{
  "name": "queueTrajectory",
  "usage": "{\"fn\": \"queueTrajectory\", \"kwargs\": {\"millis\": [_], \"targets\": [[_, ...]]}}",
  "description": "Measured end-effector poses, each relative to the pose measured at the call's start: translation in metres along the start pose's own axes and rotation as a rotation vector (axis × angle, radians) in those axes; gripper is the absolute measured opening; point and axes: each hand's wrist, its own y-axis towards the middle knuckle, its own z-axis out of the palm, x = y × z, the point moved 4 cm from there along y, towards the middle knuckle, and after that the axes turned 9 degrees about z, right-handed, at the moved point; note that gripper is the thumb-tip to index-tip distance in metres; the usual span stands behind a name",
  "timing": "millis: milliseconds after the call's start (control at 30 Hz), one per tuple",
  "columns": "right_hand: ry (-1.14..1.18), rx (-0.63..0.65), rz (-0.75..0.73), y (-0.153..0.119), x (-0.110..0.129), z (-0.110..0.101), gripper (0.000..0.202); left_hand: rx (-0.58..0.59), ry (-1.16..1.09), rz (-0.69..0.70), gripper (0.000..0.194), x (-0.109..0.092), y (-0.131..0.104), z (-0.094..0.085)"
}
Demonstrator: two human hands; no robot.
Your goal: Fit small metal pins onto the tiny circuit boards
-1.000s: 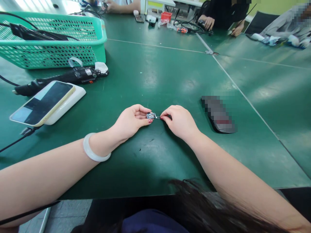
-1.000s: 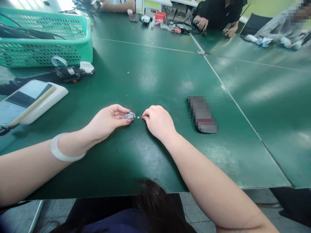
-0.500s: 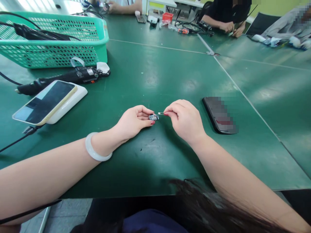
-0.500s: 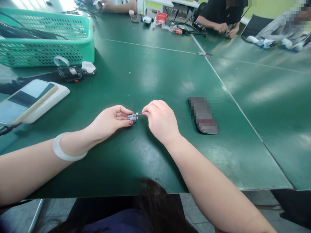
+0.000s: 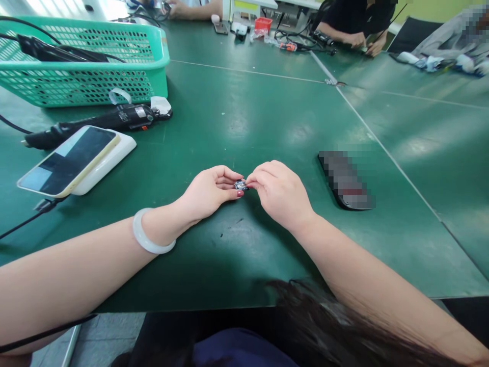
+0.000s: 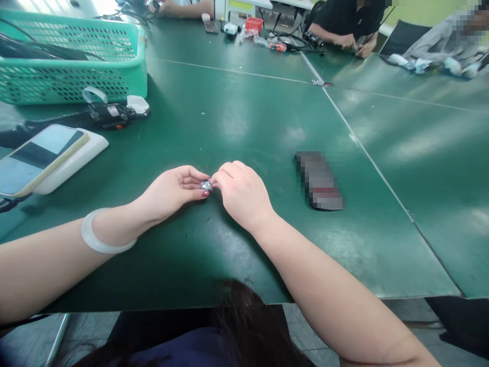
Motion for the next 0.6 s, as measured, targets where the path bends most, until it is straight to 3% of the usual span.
{"fn": "queueTrajectory", "kwargs": {"millis": [600], "targets": [[0.104, 0.030, 0.109, -0.0015, -0.0065, 0.0046, 0.014, -0.019, -0.060, -0.001, 0.030, -0.0022, 0.0000, -0.0017]]}}
